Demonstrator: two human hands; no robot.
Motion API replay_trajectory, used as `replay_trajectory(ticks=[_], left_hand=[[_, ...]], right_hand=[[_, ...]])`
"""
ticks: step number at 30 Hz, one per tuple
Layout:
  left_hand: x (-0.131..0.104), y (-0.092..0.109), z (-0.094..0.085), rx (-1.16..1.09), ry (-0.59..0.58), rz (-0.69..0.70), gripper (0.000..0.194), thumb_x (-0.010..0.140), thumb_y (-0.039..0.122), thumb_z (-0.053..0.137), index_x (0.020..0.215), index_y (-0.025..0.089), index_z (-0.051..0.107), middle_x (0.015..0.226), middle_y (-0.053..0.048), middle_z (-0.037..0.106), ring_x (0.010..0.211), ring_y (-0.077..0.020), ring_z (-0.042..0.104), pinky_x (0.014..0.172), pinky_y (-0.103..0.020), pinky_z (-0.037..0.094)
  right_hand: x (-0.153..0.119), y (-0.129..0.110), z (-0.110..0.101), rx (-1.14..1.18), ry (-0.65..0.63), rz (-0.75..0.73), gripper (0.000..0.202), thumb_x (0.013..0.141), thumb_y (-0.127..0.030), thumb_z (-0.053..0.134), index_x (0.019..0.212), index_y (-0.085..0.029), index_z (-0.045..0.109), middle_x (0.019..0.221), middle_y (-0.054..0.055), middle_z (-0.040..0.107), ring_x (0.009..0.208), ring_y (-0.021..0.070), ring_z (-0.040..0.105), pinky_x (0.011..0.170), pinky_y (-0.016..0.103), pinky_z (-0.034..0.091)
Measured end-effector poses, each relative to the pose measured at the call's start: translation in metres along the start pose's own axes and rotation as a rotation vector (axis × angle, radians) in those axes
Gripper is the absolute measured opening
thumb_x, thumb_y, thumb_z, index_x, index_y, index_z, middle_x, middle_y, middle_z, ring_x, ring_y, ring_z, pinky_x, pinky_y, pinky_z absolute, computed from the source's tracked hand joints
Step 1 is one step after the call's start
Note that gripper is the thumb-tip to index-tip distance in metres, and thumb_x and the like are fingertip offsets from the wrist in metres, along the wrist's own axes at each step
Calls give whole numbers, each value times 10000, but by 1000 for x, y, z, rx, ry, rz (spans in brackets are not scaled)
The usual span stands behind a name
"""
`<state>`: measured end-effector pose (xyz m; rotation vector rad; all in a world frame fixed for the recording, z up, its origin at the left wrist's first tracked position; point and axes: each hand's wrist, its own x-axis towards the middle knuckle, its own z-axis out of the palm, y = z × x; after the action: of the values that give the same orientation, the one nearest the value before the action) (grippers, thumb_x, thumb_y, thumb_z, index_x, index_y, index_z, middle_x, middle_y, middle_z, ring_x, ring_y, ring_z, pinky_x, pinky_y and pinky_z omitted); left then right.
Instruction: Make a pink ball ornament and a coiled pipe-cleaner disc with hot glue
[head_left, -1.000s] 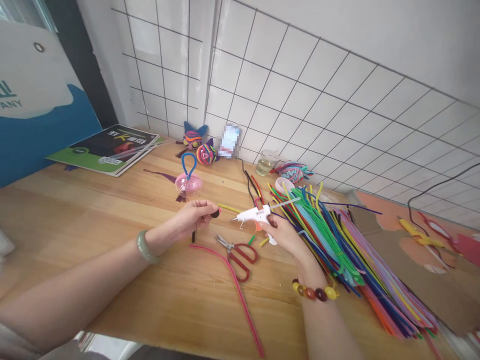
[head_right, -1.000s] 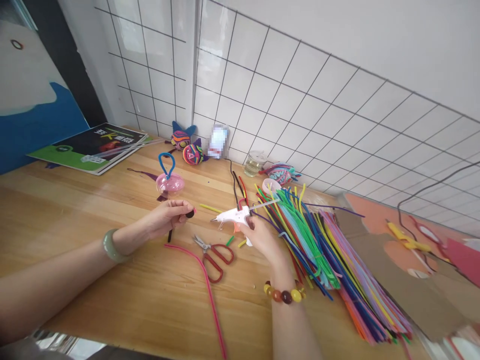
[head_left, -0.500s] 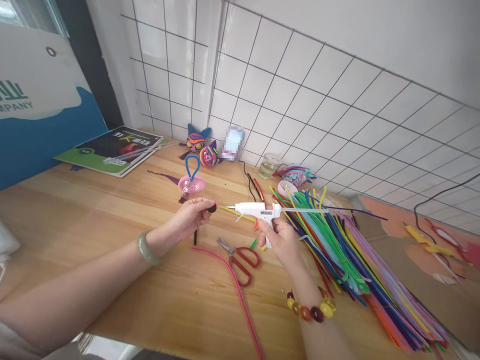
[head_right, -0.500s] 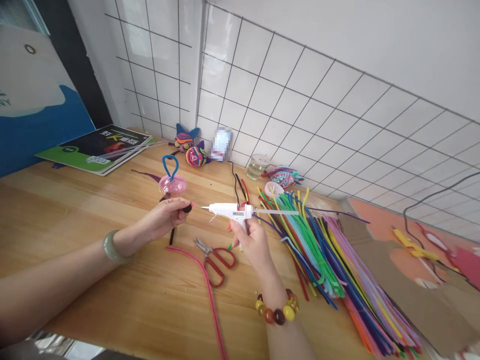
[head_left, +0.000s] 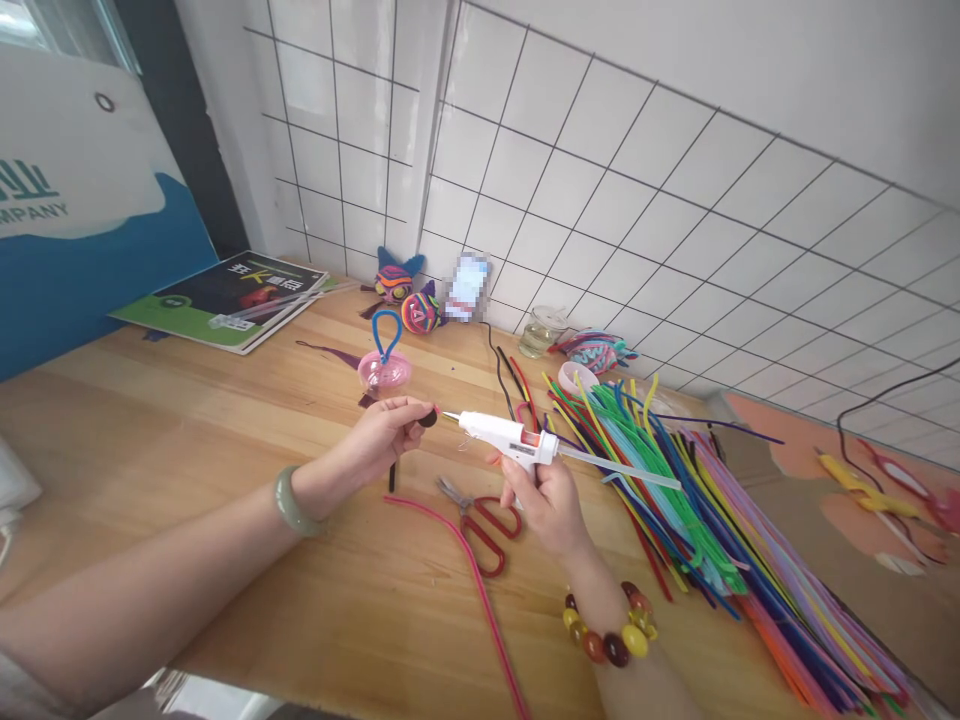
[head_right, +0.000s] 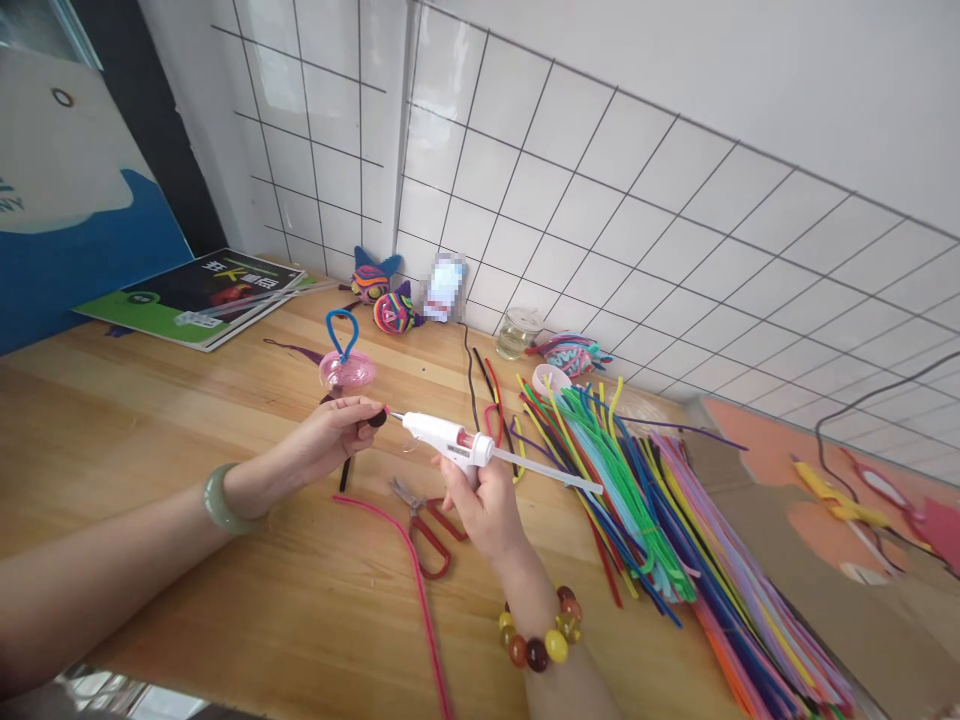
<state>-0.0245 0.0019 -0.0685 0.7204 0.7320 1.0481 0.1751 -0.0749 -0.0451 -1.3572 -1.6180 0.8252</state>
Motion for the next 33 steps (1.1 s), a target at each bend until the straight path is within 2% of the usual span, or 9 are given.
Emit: replay_trajectory(ticks=[5,10,19,27,33], left_hand=[[0,0,0,-17,-3,-10,113,637,201,691,691,113,644,671,-8,567,487,-31,427,420,-154,303],[0,-1,-1,-39,-23,-14,108,651,196,684,699,106,649,654,-6,551,486,-30,417,405,-151,285],[0,-2,-1,-56,-47,-31,114,660,196,681,726,105,662,671,-19,558,490,-35,409,398,-152,283],[1,-3,-2,-65,-46,-58,109,670,191,679,725,103,649,678,-2,556,491,-22,419,404,-141,279],[-1,-2,1,-60,-43,-58,108,670,187,677,718,95,650,659,-5,552,483,-26,411,398,-151,270]], right_hand=[[-2,1,0,-59,6,-41,259,812,-379,484,921,-164,579,484,-32,526,418,126,505,470,242,427],[-2,7,1,-117,8,-89,258,829,-341,467,984,-159,565,597,-6,576,455,125,519,521,256,437],[-2,13,0,-186,6,-95,251,830,-353,466,943,-173,598,677,30,641,510,153,567,578,277,457],[-1,10,0,-217,20,-116,280,832,-361,454,932,-147,605,548,4,600,448,146,555,533,268,468],[-1,12,-1,-248,28,-156,273,835,-360,448,918,-157,611,545,10,601,499,164,576,551,277,476]])
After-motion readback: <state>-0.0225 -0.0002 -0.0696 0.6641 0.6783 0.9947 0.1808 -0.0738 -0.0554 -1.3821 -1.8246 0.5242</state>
